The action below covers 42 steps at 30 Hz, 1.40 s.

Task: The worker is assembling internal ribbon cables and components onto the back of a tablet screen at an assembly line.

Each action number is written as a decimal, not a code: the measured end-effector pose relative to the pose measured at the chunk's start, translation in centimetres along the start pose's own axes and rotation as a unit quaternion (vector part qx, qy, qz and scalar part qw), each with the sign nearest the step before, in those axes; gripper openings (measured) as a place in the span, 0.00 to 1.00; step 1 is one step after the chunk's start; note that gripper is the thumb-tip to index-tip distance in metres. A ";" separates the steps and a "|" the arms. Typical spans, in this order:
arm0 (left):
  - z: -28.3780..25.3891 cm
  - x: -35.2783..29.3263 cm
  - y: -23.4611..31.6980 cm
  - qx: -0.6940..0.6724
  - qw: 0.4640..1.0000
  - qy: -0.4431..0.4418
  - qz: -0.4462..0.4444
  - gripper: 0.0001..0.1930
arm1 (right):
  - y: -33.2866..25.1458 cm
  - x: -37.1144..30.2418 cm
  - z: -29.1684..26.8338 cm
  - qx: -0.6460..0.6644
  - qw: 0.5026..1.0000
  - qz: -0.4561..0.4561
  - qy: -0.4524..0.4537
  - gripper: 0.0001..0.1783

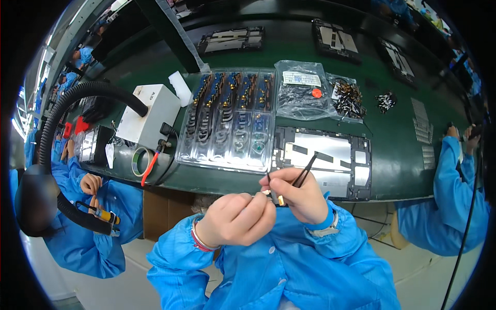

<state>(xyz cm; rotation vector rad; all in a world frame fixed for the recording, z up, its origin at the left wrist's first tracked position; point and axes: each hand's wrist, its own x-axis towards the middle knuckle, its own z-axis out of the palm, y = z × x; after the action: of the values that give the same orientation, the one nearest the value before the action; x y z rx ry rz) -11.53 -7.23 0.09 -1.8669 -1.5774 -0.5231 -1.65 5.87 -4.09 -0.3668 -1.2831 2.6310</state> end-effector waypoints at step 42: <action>-5.5 -12.0 -0.2 0.237 0.700 -0.355 -0.572 0.03 | -0.4 -2.1 -0.3 -0.427 0.897 -0.082 -0.086 0.15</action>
<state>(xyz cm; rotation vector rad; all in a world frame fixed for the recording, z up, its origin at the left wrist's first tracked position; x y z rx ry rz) -13.61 -19.65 -3.84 -0.4505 -2.9746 0.2241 0.43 5.72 -3.67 -0.1208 -2.3660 1.8493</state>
